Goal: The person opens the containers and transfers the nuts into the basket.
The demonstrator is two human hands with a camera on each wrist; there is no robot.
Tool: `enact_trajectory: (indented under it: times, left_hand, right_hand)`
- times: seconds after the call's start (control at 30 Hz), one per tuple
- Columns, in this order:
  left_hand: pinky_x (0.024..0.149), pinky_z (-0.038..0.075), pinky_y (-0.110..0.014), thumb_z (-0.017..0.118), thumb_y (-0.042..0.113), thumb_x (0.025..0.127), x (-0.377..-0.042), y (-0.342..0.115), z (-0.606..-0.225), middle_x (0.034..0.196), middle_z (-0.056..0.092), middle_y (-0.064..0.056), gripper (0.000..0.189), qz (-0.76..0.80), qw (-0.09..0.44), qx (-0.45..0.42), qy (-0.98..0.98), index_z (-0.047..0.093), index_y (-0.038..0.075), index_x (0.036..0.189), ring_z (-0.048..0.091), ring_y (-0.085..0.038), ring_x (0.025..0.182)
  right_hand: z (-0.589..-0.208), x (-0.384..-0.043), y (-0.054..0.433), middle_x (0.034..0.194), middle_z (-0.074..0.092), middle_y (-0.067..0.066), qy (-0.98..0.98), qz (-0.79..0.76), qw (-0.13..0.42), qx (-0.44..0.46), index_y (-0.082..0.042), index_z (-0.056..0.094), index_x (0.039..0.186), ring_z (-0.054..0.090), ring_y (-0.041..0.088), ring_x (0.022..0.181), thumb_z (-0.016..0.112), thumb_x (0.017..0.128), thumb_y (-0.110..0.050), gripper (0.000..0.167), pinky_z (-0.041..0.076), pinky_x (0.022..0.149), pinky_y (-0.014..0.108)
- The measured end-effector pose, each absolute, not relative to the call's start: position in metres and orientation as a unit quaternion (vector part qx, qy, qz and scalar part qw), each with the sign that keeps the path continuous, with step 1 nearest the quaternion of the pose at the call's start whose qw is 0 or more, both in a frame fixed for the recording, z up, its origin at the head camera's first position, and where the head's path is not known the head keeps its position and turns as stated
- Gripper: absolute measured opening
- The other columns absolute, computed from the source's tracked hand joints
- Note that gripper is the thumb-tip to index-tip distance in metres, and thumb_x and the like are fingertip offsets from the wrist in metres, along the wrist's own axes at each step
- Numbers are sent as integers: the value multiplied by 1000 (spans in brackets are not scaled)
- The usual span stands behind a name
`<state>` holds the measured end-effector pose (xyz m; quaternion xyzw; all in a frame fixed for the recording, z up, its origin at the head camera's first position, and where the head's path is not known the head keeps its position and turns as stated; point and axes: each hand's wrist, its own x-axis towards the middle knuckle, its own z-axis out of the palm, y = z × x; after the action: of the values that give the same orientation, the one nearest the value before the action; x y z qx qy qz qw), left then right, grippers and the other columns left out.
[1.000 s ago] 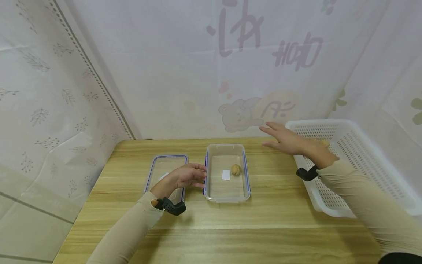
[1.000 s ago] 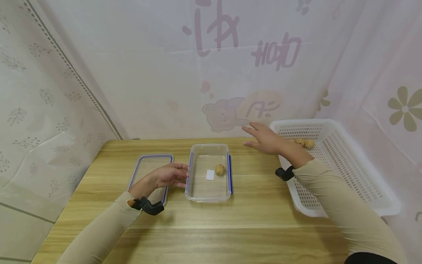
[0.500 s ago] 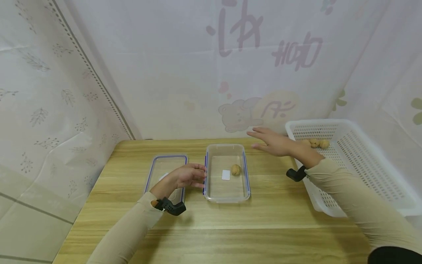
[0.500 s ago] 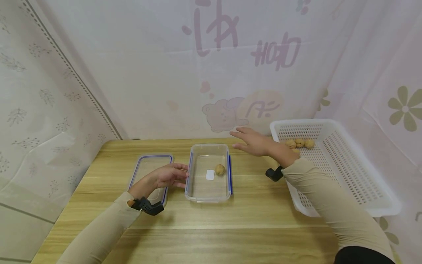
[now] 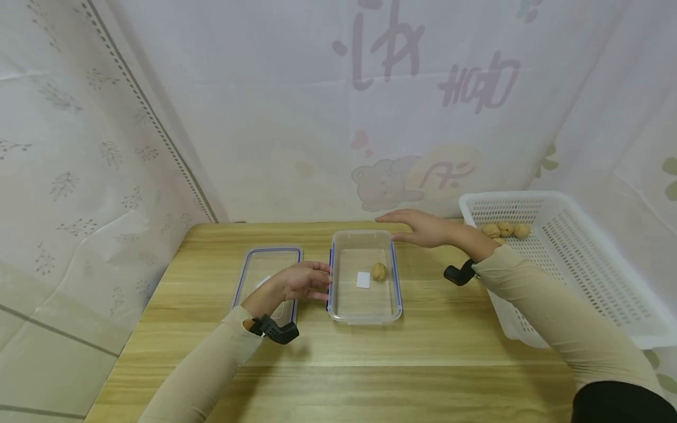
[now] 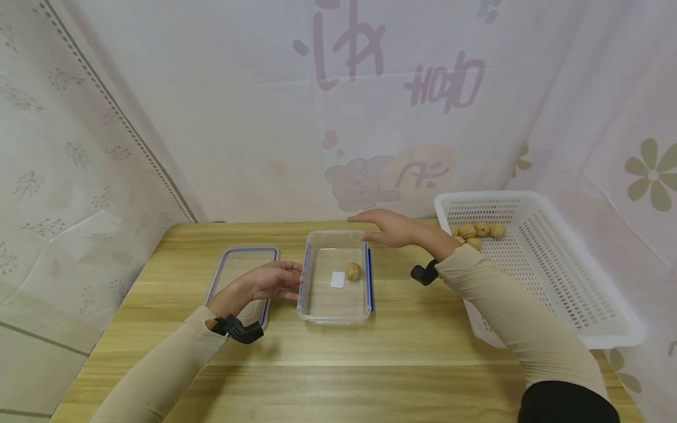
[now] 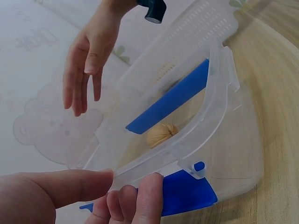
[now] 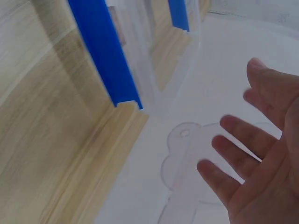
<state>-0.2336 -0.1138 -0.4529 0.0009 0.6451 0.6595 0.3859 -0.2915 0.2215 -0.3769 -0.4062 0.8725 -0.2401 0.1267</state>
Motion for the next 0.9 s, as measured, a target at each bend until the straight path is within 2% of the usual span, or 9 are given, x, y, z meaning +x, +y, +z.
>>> enact_trajectory:
  times: [0.07, 0.23, 0.37, 0.5, 0.6, 0.7, 0.9]
  left_hand:
    - [82, 64, -36, 53, -1, 100, -234, -114, -453, 89, 60, -3, 23, 660, 386, 0, 644, 49, -6, 122, 63, -14, 83]
    - [80, 64, -35, 52, -2, 101, -235, -115, -451, 89, 60, -3, 27, 660, 384, -2, 646, 47, -9, 126, 63, -14, 82]
    - [82, 64, -36, 52, -2, 101, -234, -115, -451, 91, 61, -4, 27, 662, 388, -2, 641, 46, -9, 126, 64, -15, 84]
    - [85, 64, -38, 52, -2, 101, -235, -114, -452, 96, 63, -6, 29, 662, 390, 0, 641, 45, -10, 129, 65, -16, 87]
    - [85, 63, -39, 52, -3, 101, -236, -115, -452, 99, 64, -8, 28, 661, 386, 0, 644, 46, -10, 128, 66, -16, 88]
    - [86, 63, -39, 52, -3, 102, -237, -115, -453, 99, 65, -8, 26, 662, 386, 3, 642, 47, -9, 126, 66, -16, 88]
    - [87, 63, -39, 52, -4, 102, -237, -113, -452, 97, 64, -6, 25, 664, 392, -2, 637, 47, -8, 126, 66, -16, 87]
  right_hand:
    - [-375, -294, 218, 153, 47, 17, 866, -249, 135, -413, -4, 49, 150, 40, 38, 143, 61, 104, -19, 49, 36, 118, 57]
    - [-372, -302, 207, 150, 52, 13, 846, -273, 196, -413, -7, 55, 145, 44, 38, 140, 62, 102, -10, 44, 40, 115, 58]
    - [-371, -308, 196, 150, 51, 14, 827, -271, 259, -419, -7, 54, 146, 44, 39, 140, 58, 100, -3, 47, 39, 116, 58]
    - [-371, -315, 186, 152, 48, 17, 801, -263, 320, -431, -2, 50, 148, 40, 42, 141, 57, 98, 0, 50, 36, 118, 59]
    - [-372, -322, 179, 152, 47, 19, 787, -244, 353, -444, 2, 49, 147, 41, 43, 141, 59, 97, 0, 51, 35, 119, 57]
    - [-373, -329, 172, 152, 48, 16, 780, -218, 389, -440, -1, 51, 147, 41, 42, 140, 61, 97, 0, 51, 37, 119, 51]
    - [-378, -339, 160, 151, 50, 11, 773, -192, 446, -409, -4, 56, 143, 41, 40, 142, 57, 95, 7, 49, 43, 116, 43]
